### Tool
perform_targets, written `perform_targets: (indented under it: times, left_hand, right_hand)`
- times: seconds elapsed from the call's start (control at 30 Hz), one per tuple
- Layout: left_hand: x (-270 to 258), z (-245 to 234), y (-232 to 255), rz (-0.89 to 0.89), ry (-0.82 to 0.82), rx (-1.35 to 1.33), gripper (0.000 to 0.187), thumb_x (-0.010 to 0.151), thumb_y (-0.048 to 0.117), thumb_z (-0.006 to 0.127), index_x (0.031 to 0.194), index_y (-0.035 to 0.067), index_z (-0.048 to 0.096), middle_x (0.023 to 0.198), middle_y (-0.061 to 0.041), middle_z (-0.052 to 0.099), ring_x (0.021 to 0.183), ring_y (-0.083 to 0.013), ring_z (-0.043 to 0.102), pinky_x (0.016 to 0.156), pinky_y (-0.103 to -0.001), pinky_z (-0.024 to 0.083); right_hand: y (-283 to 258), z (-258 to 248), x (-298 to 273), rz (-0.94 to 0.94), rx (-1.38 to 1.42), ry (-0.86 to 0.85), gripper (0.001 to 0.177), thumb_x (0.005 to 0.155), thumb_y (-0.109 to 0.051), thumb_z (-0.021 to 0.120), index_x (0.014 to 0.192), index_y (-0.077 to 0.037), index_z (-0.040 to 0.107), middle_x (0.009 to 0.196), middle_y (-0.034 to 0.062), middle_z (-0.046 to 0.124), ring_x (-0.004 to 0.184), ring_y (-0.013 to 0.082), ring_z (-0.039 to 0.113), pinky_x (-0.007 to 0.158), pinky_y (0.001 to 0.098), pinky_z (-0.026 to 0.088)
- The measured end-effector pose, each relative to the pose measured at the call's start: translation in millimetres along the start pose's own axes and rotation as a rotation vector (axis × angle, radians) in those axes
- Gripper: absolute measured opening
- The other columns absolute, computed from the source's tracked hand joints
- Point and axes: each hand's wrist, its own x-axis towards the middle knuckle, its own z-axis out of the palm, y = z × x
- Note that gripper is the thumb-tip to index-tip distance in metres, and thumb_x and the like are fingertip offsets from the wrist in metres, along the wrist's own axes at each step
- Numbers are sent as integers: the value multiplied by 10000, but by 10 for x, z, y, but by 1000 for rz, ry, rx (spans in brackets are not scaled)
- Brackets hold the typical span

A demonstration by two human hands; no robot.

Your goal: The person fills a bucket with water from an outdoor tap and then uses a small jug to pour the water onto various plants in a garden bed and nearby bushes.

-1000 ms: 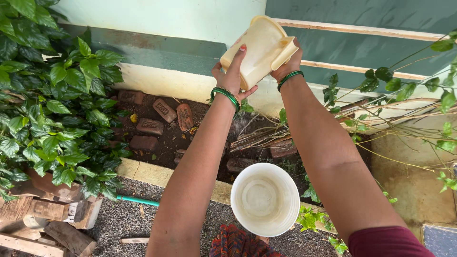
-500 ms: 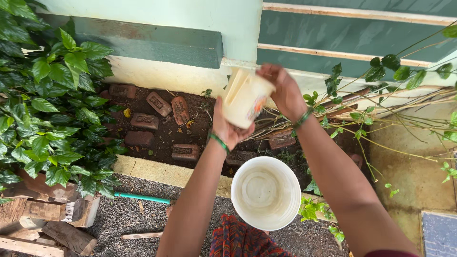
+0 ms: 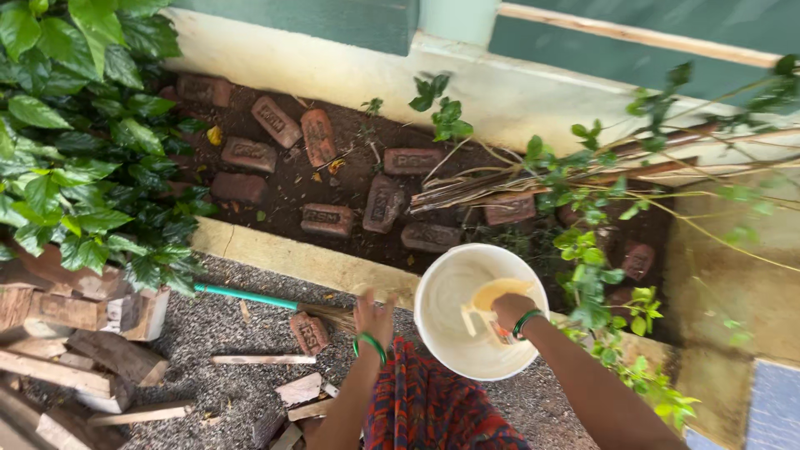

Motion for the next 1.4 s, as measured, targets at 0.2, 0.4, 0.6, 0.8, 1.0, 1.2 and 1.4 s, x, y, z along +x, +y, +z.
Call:
perform_targets:
  times: [0.2,0.4,0.6,0.8,1.0,1.2,1.4]
  left_hand:
    - [-219,97,-1226,85,249,-184,507,919,287,706,1361,99,545,1403,-137,435,1104,-265,684,936,-395,599]
    - [-305,95,-2002,-54,343,-189,463,893,198,710,1329,105,585,1302,-103,490,1089,-225,711,797,-359,627]
    - [-180,227,-2287,127,311,-347,427,930,119,689,1334,57,562,1293,-113,504,1124,-224,712,846,-308,625]
    - [-85,290,-2275,105,285,-403,370,921,86,652,1280,45,572,1295,-91,501,1068,-190,722,801,-304,646]
    - [-19,201,-2271,63,287,-307,287,924,142,711,1190,57,646,1199,-65,596,886,-167,722,711,-293,599]
    - [-74,113,-2186,106,257,-256,237,934,155,711,1150,62,680,1188,-63,561,861,-174,676,708,-296,588]
    - [-183,-263,-1808,260,193,-269,135,941,119,725,1057,54,698,1159,-91,562,853,-183,676,760,-294,574]
  right_hand:
    - [-277,552,450,124,-111,-100,325,970,-415,618,1178,-188,723,1262,51,683,1312,286,547,1000,477,541]
    - [-406,946,1067,62,-152,-239,373,959,-388,627,1273,-191,669,1354,63,634,1350,292,516,1052,464,516]
    - [-339,1342,1516,23,-110,-310,426,913,-397,693,1271,-167,660,1333,107,680,1282,320,602,1083,453,501]
    - [-242,1451,1808,106,28,-229,419,880,-333,718,1282,-228,663,1325,98,649,1246,329,616,1030,475,532]
    - [-257,1508,1681,242,167,-30,306,926,-282,655,1219,-240,729,1097,181,717,1060,384,699,957,477,573]
    - [-424,1353,961,201,215,322,186,873,-212,694,1018,-135,781,979,170,751,1019,374,673,966,477,551]
    - [-710,841,85,240,296,705,167,827,-141,727,982,-85,753,951,162,730,1025,370,638,943,476,526]
